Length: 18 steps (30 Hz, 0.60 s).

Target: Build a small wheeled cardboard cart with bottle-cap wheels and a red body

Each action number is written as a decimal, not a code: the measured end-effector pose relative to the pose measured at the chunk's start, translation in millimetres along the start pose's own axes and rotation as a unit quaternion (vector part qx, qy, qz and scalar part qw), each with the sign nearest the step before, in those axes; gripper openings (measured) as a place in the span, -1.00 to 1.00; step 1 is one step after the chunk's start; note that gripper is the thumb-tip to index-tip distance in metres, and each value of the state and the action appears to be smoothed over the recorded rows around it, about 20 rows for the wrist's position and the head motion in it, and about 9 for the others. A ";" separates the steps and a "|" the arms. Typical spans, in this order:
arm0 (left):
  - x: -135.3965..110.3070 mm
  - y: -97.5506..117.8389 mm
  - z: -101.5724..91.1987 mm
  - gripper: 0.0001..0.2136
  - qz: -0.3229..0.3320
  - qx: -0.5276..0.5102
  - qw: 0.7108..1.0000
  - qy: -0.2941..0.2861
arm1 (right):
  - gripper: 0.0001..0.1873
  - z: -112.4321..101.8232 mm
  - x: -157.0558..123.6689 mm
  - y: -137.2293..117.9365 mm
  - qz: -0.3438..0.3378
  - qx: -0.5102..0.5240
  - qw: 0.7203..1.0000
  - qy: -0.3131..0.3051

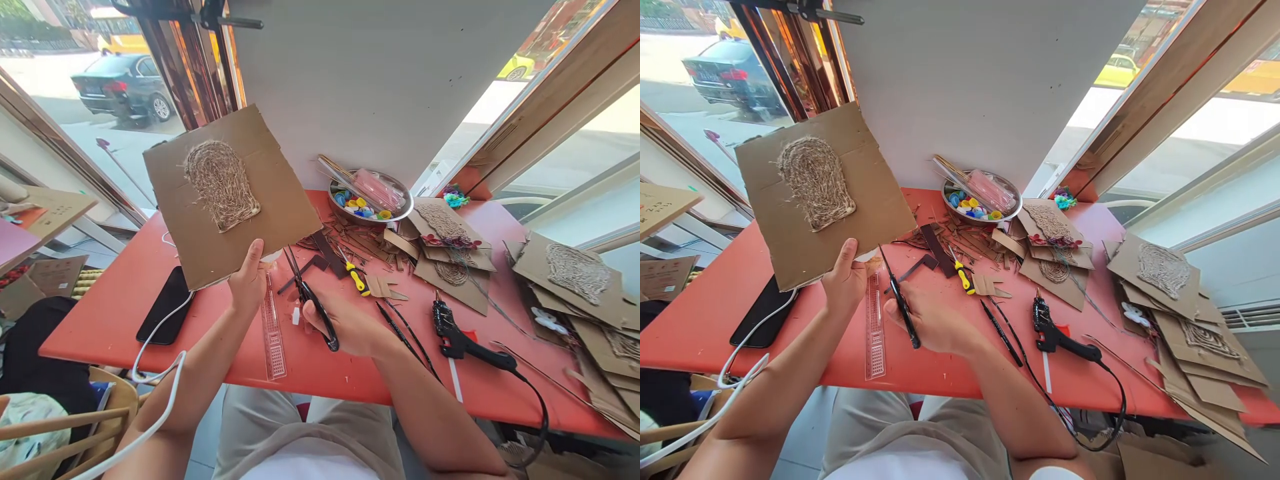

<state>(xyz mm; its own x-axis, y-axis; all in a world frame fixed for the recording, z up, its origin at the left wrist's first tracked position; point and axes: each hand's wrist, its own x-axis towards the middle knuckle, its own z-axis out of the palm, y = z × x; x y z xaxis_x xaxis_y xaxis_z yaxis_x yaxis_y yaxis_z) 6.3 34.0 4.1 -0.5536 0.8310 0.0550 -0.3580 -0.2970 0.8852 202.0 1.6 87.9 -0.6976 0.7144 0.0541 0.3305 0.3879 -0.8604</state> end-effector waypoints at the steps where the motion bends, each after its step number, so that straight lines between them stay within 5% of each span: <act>1: -5.6 2.4 5.6 -0.64 0.015 0.000 1.000 0.018 | -0.06 -0.2 1.5 -1.3 0.010 0.029 0.999 -0.016; 3: -15.9 7.7 17.0 -0.57 0.094 0.009 0.992 0.079 | -0.08 -0.7 4.8 -4.1 0.022 0.069 0.997 -0.028; 5: -23.2 12.9 25.9 -0.51 0.121 0.005 0.990 0.070 | -0.10 -0.6 8.7 -6.7 0.017 0.077 0.997 -0.018; 11: -26.7 19.5 30.3 -0.42 0.103 -0.022 0.993 0.055 | -0.13 2.8 16.9 -9.5 -0.012 0.089 0.996 0.009; 18: -24.2 22.9 26.7 -0.37 0.124 0.002 0.988 0.096 | 0.06 0.2 19.3 -14.0 -0.013 0.052 0.998 -0.032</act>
<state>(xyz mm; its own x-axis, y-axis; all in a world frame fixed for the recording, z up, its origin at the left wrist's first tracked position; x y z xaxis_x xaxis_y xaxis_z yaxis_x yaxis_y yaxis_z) 31.5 19.6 35.4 -0.7564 0.6279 0.1830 -0.1901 -0.4788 0.8571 183.8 9.8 100.8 -0.7459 0.6644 0.0472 0.2461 0.3407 -0.9074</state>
